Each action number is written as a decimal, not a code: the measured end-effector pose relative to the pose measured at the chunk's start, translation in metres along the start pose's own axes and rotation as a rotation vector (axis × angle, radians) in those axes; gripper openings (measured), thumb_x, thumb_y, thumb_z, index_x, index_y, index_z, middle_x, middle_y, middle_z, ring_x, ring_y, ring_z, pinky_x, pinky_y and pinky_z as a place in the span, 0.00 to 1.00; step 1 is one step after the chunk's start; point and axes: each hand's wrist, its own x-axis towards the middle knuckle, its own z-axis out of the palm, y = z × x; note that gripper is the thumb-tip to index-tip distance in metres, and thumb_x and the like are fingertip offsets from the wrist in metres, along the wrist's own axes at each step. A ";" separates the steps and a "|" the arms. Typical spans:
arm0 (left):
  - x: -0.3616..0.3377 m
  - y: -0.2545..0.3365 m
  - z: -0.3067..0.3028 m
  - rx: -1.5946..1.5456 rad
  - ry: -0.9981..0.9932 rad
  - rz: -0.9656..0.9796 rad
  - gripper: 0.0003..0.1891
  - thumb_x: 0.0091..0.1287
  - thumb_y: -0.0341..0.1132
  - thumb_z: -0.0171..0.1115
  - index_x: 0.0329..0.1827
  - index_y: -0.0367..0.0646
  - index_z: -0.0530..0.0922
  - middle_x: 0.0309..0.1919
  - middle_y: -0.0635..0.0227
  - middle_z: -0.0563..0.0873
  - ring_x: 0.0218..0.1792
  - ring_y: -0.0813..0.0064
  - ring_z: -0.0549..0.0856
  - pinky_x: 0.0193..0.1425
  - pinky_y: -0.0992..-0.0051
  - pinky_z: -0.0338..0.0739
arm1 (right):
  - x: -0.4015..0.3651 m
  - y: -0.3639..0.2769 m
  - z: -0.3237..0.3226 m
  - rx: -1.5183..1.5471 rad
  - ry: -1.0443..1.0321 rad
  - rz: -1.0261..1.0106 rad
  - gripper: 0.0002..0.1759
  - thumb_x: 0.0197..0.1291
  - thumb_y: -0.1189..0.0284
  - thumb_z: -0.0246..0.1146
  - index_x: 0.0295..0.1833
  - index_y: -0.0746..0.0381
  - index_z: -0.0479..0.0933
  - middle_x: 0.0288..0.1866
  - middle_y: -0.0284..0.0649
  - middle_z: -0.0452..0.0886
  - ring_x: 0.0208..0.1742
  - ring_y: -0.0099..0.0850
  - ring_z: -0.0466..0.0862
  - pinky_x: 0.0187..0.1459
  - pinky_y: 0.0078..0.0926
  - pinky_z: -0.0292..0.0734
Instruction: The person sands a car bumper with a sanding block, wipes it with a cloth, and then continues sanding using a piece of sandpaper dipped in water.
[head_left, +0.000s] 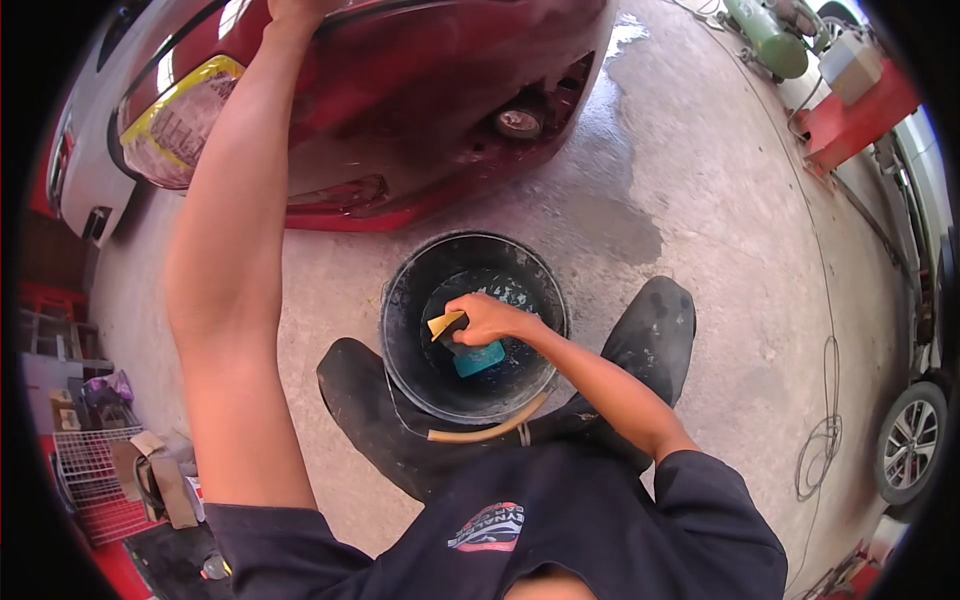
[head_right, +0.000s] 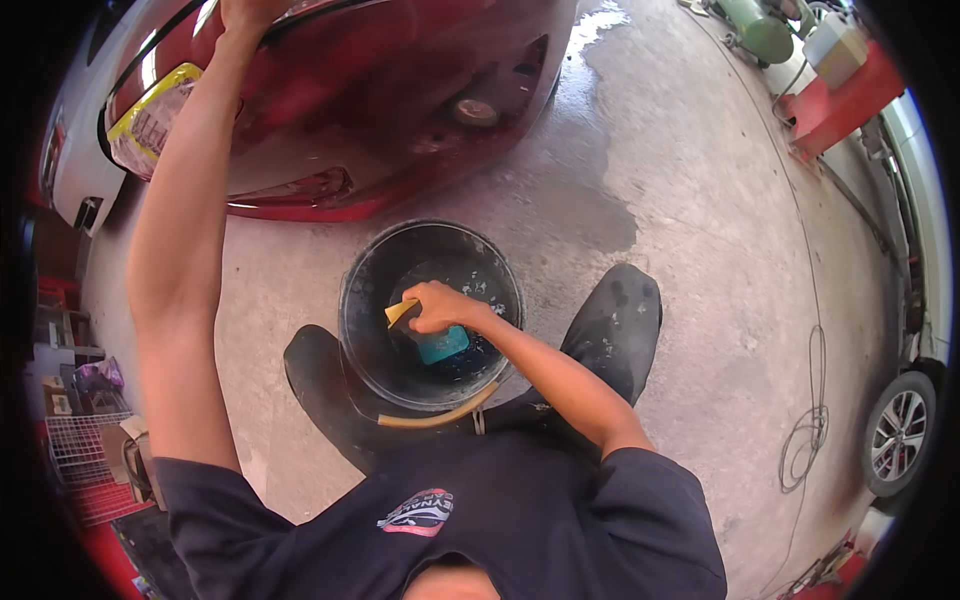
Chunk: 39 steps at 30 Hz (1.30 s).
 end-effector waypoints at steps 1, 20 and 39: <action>-0.001 -0.001 0.002 -0.014 0.013 0.006 0.23 0.77 0.41 0.58 0.71 0.43 0.81 0.75 0.52 0.81 0.78 0.47 0.75 0.84 0.49 0.66 | 0.005 -0.001 0.006 -0.098 0.001 0.000 0.19 0.53 0.70 0.73 0.52 0.62 0.87 0.50 0.52 0.91 0.57 0.54 0.89 0.59 0.45 0.83; -0.001 -0.003 -0.012 -0.046 -0.016 -0.018 0.24 0.75 0.35 0.55 0.73 0.42 0.82 0.74 0.51 0.82 0.79 0.49 0.75 0.85 0.51 0.65 | 0.053 0.047 0.040 -0.382 -0.469 0.410 0.25 0.70 0.67 0.57 0.63 0.73 0.83 0.61 0.58 0.87 0.40 0.46 0.93 0.40 0.44 0.90; 0.005 -0.021 0.010 -0.098 0.048 0.124 0.24 0.82 0.37 0.50 0.78 0.54 0.80 0.76 0.67 0.82 0.80 0.58 0.76 0.84 0.58 0.66 | 0.144 -0.121 -0.194 -0.010 1.870 -0.285 0.42 0.84 0.61 0.42 0.88 0.78 0.38 0.93 0.65 0.36 0.92 0.65 0.37 0.87 0.67 0.33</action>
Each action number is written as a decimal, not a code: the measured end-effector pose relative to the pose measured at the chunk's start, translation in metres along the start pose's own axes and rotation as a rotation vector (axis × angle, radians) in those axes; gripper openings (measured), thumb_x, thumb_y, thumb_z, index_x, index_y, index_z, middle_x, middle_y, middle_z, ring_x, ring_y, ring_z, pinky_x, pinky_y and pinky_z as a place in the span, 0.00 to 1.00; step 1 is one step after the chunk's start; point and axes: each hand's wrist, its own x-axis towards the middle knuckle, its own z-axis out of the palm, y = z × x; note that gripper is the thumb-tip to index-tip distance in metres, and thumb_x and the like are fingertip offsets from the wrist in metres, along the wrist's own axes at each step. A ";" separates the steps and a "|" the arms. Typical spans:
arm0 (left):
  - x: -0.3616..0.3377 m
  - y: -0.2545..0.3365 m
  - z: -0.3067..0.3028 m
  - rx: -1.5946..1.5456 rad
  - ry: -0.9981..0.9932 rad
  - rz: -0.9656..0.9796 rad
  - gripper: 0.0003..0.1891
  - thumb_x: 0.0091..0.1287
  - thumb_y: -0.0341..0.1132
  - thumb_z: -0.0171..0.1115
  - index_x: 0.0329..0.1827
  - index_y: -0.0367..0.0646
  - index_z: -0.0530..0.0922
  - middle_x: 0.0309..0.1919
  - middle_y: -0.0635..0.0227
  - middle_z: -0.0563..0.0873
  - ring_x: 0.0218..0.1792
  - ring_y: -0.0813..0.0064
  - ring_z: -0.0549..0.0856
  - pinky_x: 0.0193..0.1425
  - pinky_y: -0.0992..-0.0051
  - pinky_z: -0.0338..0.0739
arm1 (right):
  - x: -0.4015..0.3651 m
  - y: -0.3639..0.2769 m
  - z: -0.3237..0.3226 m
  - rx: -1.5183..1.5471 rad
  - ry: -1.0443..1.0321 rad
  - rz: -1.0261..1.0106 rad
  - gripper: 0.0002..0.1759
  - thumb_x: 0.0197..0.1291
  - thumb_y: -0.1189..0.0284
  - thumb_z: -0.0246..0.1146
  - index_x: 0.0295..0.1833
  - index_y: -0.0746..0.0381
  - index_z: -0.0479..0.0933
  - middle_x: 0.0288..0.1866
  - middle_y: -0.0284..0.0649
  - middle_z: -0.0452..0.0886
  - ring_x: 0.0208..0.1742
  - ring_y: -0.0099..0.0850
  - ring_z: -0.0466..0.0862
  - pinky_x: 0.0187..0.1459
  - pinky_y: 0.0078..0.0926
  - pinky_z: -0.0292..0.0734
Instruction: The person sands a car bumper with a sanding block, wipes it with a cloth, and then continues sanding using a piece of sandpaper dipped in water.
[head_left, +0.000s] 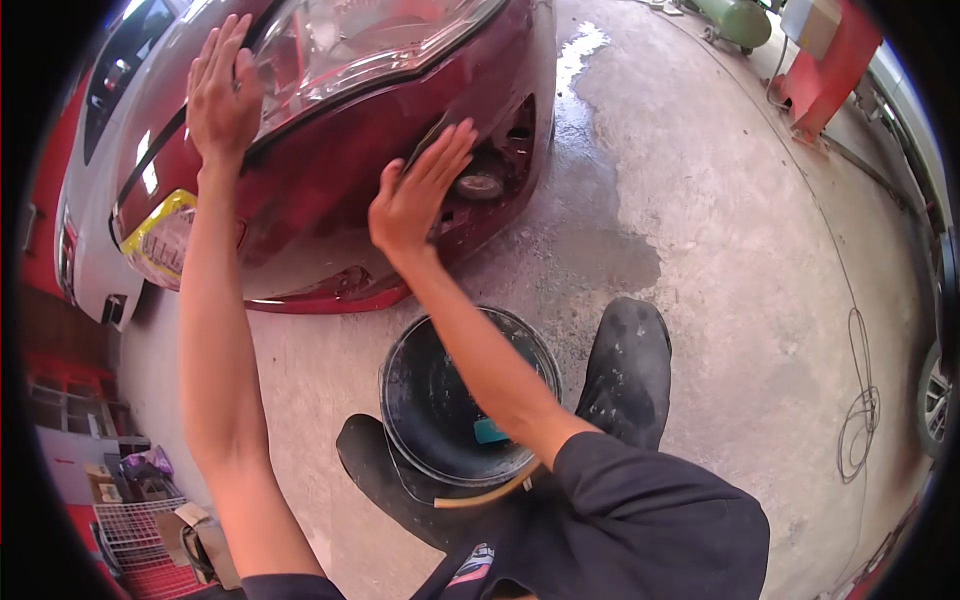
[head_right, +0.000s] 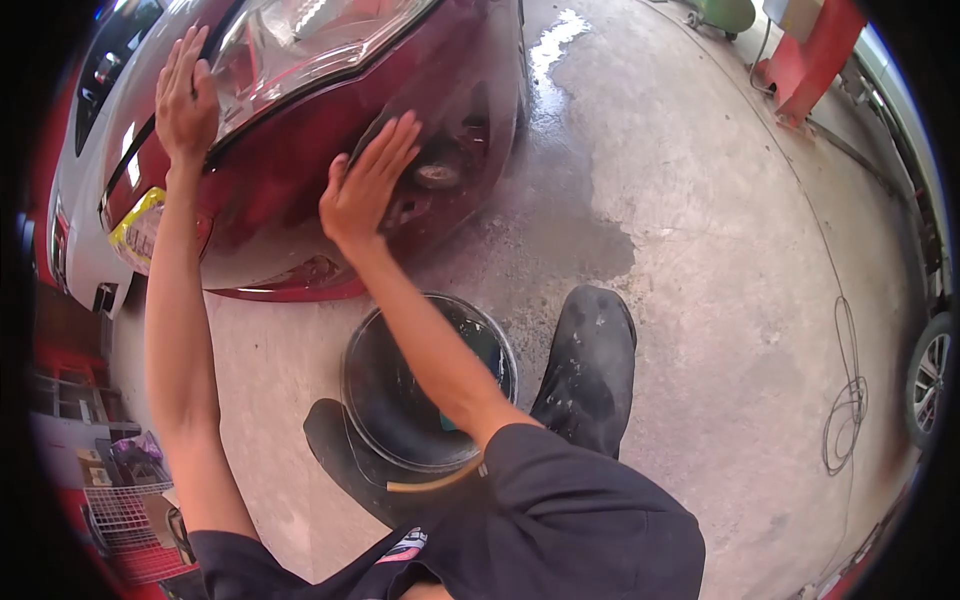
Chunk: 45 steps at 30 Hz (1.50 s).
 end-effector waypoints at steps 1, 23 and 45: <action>-0.001 0.001 0.000 0.002 0.000 -0.003 0.24 0.82 0.37 0.50 0.78 0.54 0.80 0.76 0.67 0.82 0.80 0.59 0.76 0.84 0.58 0.66 | 0.034 0.015 -0.014 -0.028 -0.012 -0.010 0.42 0.84 0.62 0.42 0.88 0.78 0.37 0.93 0.66 0.36 0.92 0.66 0.37 0.87 0.67 0.33; -0.002 0.000 0.005 0.009 -0.014 0.005 0.22 0.82 0.40 0.52 0.76 0.57 0.82 0.74 0.68 0.85 0.77 0.58 0.80 0.81 0.59 0.71 | 0.042 0.028 -0.017 0.051 0.021 0.028 0.41 0.86 0.61 0.41 0.86 0.83 0.39 0.90 0.74 0.38 0.91 0.69 0.40 0.89 0.59 0.37; -0.003 0.002 0.005 0.042 0.015 0.020 0.21 0.83 0.41 0.53 0.76 0.58 0.81 0.73 0.68 0.85 0.77 0.58 0.79 0.80 0.60 0.72 | 0.032 0.027 -0.017 0.026 -0.001 -0.153 0.41 0.84 0.63 0.44 0.86 0.81 0.41 0.91 0.71 0.41 0.91 0.67 0.42 0.88 0.65 0.36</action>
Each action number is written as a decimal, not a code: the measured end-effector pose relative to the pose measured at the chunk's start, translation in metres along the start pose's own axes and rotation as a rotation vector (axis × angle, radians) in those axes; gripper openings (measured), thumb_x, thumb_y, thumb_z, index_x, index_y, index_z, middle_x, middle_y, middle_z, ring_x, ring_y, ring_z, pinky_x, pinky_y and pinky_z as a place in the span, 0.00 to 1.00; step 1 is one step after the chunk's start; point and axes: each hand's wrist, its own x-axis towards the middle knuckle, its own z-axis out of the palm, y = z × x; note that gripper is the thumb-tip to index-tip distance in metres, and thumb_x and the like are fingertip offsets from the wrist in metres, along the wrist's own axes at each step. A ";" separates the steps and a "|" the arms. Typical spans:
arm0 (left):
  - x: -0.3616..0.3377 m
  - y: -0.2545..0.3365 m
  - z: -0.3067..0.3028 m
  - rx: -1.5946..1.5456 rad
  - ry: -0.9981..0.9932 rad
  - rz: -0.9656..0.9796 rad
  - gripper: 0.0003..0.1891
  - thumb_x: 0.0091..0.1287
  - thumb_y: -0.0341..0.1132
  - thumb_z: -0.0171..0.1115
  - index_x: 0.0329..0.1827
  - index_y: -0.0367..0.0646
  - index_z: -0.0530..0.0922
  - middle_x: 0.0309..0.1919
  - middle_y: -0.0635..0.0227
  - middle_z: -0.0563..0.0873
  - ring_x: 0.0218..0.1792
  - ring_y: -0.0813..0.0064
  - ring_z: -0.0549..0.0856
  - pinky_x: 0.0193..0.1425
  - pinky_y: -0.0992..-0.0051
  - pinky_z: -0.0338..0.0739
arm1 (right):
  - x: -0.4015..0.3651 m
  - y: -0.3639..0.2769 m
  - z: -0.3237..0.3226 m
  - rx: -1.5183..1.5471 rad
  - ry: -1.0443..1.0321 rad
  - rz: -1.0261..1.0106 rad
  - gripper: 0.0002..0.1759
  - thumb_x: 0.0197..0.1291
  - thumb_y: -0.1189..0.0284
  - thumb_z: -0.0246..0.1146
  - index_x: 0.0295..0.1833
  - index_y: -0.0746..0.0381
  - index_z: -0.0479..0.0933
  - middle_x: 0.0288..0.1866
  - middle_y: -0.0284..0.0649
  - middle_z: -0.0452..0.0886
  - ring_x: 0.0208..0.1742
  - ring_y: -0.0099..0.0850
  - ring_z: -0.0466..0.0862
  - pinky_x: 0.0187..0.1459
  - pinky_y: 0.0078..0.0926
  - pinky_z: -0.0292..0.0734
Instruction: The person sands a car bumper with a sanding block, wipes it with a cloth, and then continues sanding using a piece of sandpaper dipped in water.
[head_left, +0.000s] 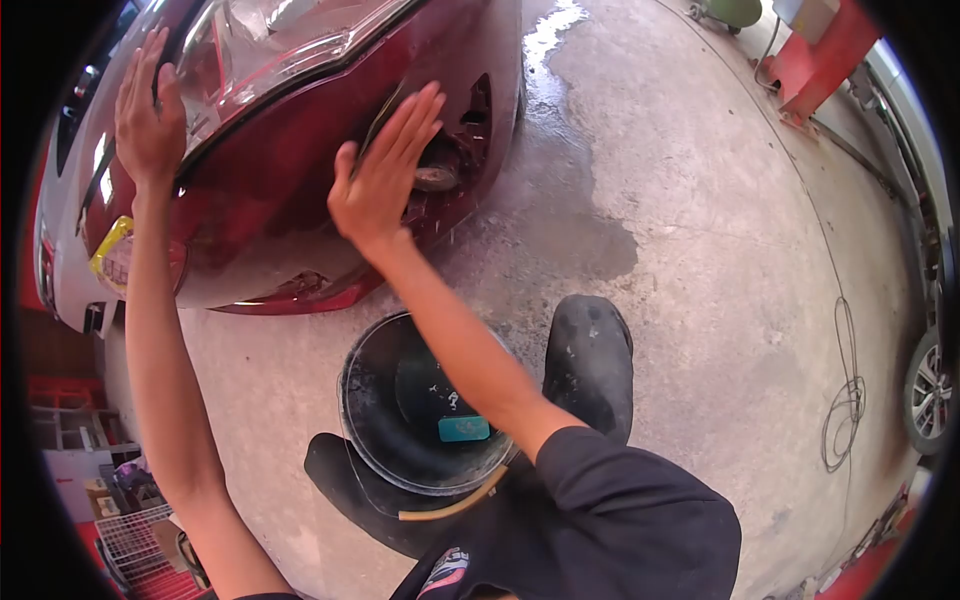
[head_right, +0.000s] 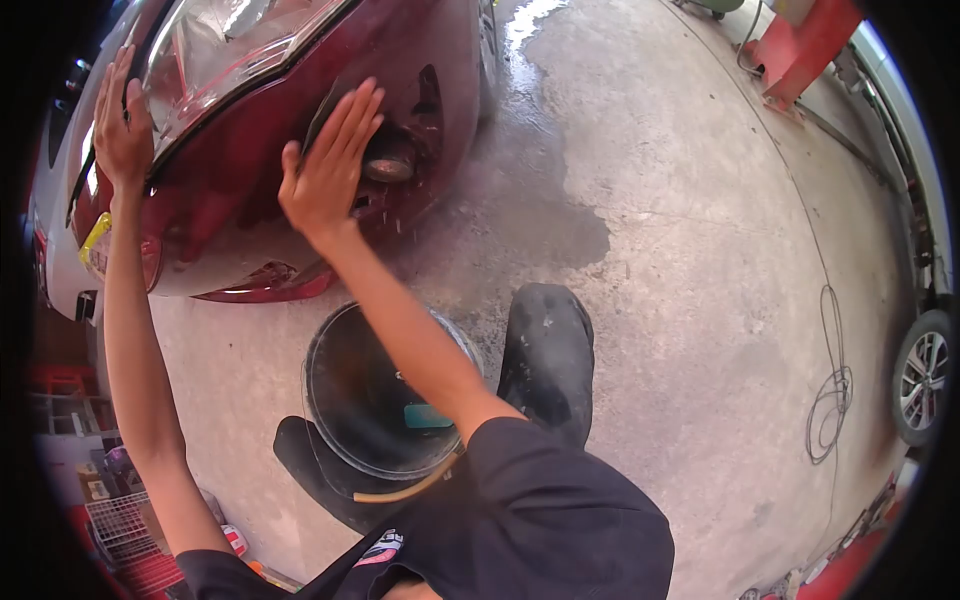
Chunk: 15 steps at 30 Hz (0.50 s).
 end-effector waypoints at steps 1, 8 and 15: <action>0.000 -0.001 0.003 -0.009 0.009 -0.004 0.21 0.83 0.41 0.53 0.76 0.58 0.81 0.73 0.68 0.85 0.77 0.58 0.79 0.80 0.60 0.72 | 0.028 0.020 -0.005 -0.042 -0.013 0.013 0.41 0.85 0.60 0.42 0.86 0.81 0.42 0.91 0.71 0.41 0.91 0.66 0.43 0.88 0.64 0.37; 0.016 0.047 -0.030 -0.038 -0.213 -0.284 0.30 0.80 0.44 0.50 0.78 0.35 0.76 0.76 0.39 0.78 0.78 0.36 0.74 0.84 0.46 0.63 | 0.013 -0.013 0.009 -0.084 0.030 0.125 0.40 0.87 0.60 0.38 0.86 0.82 0.40 0.91 0.71 0.40 0.92 0.62 0.43 0.89 0.61 0.35; 0.014 0.047 -0.029 -0.102 -0.148 -0.234 0.26 0.81 0.40 0.50 0.70 0.28 0.79 0.73 0.39 0.81 0.77 0.39 0.75 0.82 0.44 0.65 | 0.119 0.041 0.018 -0.058 0.136 0.206 0.34 0.86 0.52 0.48 0.81 0.68 0.69 0.87 0.56 0.65 0.91 0.49 0.57 0.89 0.59 0.46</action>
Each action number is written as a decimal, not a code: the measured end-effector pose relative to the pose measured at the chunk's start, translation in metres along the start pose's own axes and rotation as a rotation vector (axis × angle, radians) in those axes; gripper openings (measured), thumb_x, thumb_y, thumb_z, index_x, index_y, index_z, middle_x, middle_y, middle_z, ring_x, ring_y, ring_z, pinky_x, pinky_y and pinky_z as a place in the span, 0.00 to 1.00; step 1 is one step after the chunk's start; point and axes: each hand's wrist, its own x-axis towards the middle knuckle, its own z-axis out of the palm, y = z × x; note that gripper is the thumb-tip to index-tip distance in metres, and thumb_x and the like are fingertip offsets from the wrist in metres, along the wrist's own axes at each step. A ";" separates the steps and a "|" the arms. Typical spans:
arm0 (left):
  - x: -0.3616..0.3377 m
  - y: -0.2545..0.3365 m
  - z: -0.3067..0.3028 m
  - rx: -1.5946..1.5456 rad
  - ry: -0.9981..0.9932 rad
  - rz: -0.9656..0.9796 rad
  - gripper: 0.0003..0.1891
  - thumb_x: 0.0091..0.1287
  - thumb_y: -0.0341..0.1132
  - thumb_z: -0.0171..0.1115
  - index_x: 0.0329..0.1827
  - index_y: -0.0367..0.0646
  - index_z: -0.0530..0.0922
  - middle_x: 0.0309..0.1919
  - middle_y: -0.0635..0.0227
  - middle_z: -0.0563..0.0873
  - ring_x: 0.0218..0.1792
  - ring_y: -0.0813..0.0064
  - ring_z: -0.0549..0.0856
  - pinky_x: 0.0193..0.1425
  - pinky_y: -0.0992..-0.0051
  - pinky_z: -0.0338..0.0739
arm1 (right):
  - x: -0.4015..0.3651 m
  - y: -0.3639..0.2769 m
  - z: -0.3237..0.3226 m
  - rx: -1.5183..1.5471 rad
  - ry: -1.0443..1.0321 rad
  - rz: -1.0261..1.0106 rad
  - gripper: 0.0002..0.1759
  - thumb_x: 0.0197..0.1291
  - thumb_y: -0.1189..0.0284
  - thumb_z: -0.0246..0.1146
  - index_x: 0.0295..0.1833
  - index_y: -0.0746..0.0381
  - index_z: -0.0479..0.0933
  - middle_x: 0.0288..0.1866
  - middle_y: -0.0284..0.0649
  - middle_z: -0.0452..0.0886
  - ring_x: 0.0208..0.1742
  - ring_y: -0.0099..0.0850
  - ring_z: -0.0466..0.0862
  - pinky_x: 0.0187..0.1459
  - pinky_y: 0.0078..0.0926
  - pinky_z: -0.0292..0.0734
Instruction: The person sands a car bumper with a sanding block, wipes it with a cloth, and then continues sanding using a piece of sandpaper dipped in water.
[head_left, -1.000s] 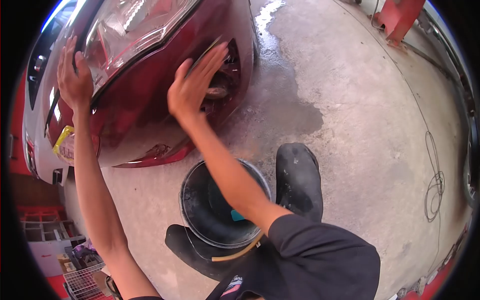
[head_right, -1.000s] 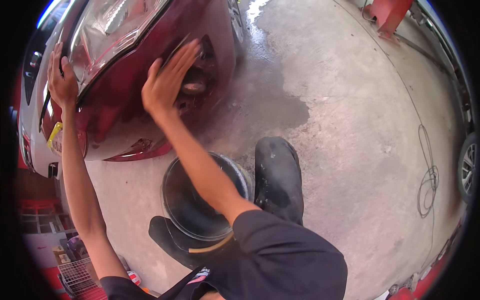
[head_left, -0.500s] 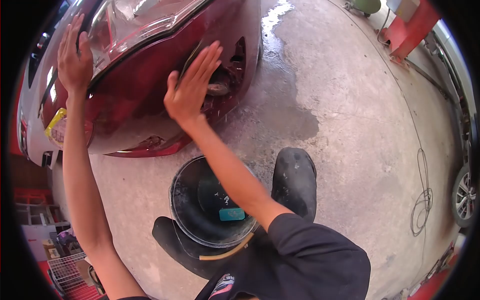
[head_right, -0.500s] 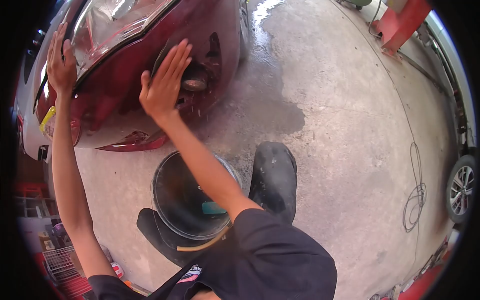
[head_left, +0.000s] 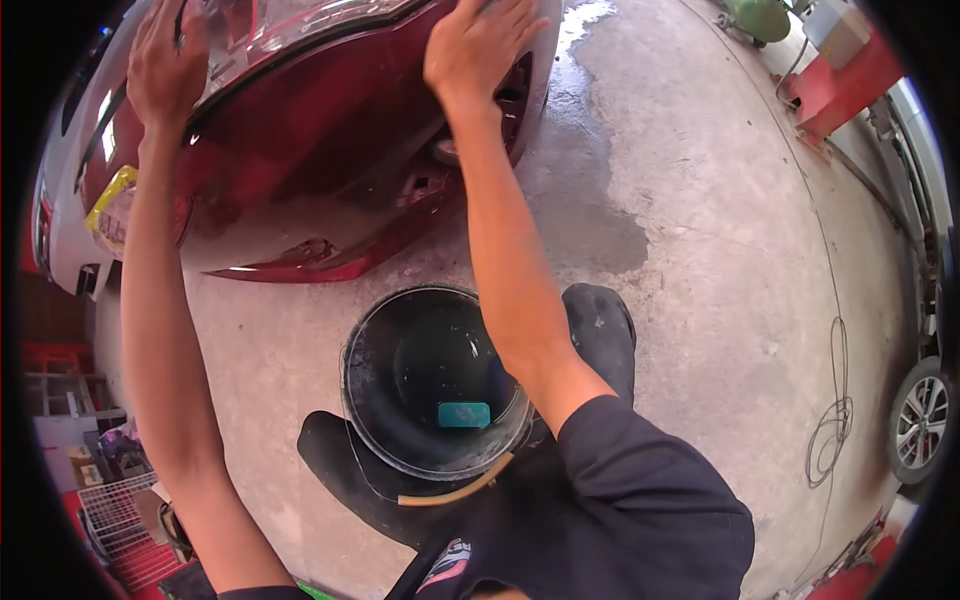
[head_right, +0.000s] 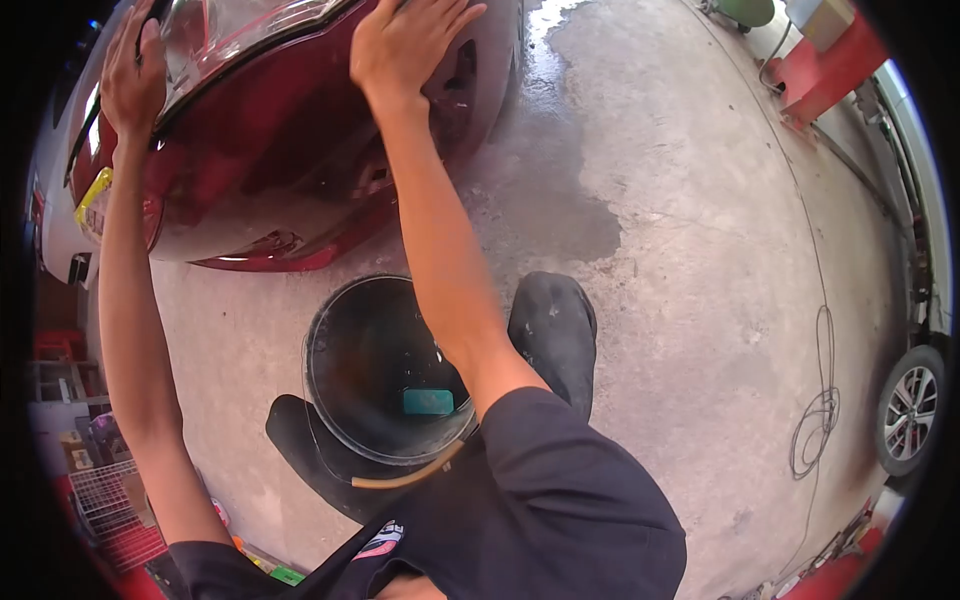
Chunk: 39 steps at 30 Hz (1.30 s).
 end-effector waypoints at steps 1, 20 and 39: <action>-0.004 -0.009 0.005 0.050 0.019 -0.005 0.24 0.80 0.38 0.51 0.71 0.31 0.80 0.73 0.44 0.81 0.77 0.42 0.75 0.83 0.48 0.65 | -0.010 -0.008 -0.007 0.000 -0.064 -0.028 0.36 0.84 0.56 0.47 0.83 0.73 0.58 0.88 0.62 0.55 0.91 0.57 0.50 0.88 0.61 0.40; -0.001 -0.017 -0.003 0.128 -0.002 0.048 0.24 0.76 0.34 0.55 0.73 0.42 0.81 0.76 0.53 0.81 0.80 0.50 0.74 0.85 0.56 0.65 | -0.132 -0.031 -0.031 -0.050 -0.253 -0.251 0.45 0.84 0.56 0.42 0.88 0.77 0.37 0.92 0.69 0.36 0.92 0.64 0.38 0.87 0.67 0.31; -0.001 -0.014 -0.001 0.187 0.012 0.032 0.24 0.76 0.35 0.56 0.73 0.40 0.80 0.75 0.53 0.81 0.79 0.48 0.74 0.84 0.55 0.65 | -0.154 -0.047 -0.030 -0.017 -0.231 -0.199 0.46 0.83 0.57 0.45 0.87 0.81 0.37 0.92 0.69 0.38 0.92 0.67 0.37 0.87 0.67 0.27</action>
